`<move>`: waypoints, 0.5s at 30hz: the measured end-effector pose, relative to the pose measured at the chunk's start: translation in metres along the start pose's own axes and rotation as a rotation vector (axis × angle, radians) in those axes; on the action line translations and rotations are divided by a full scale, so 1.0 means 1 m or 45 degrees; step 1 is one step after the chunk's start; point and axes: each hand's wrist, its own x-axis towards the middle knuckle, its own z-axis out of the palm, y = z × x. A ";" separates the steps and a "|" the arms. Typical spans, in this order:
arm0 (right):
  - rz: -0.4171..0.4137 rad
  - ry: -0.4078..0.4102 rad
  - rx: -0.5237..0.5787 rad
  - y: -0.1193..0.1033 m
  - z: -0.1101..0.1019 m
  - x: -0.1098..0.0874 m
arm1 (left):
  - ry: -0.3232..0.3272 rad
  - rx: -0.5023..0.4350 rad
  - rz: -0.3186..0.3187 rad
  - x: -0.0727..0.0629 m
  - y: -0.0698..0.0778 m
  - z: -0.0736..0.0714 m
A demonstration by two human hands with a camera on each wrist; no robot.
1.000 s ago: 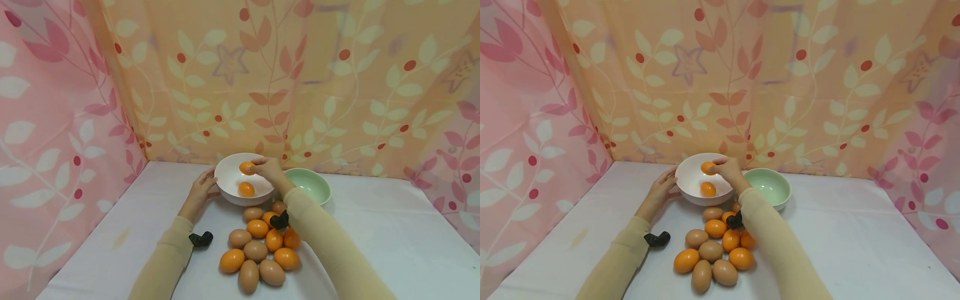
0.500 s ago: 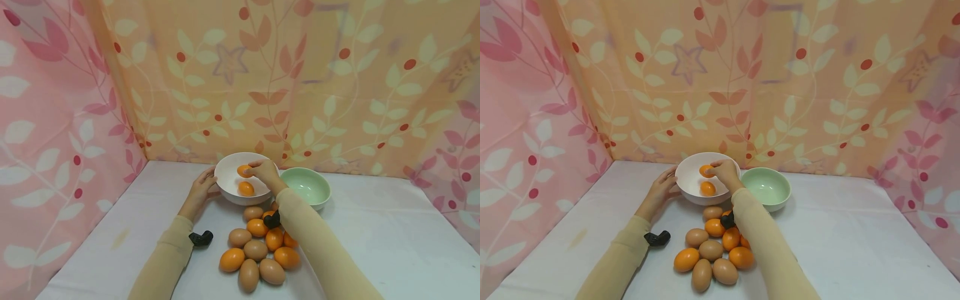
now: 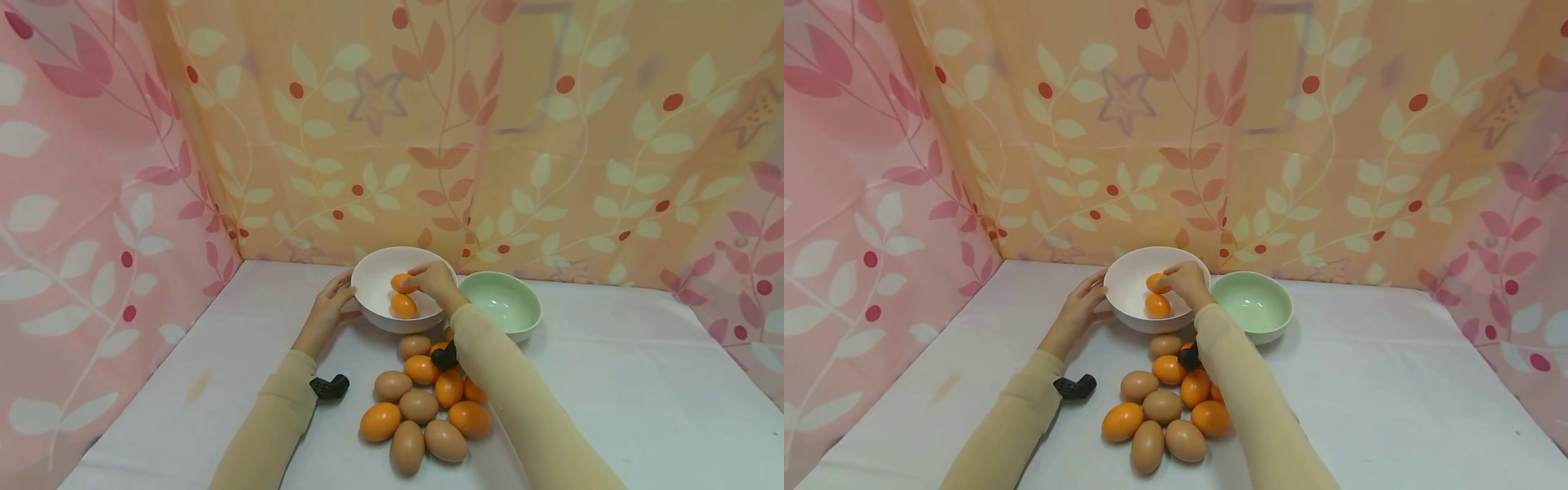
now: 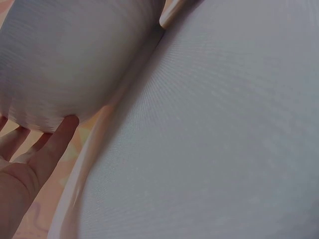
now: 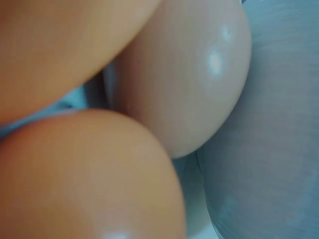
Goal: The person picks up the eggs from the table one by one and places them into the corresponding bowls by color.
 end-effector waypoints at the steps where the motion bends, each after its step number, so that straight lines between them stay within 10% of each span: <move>1: 0.003 -0.004 -0.018 0.000 0.000 0.000 | -0.001 -0.002 -0.001 0.000 0.000 0.000; 15: 0.043 -0.072 -0.072 -0.002 0.000 -0.001 | 0.016 0.007 -0.003 0.000 0.001 0.001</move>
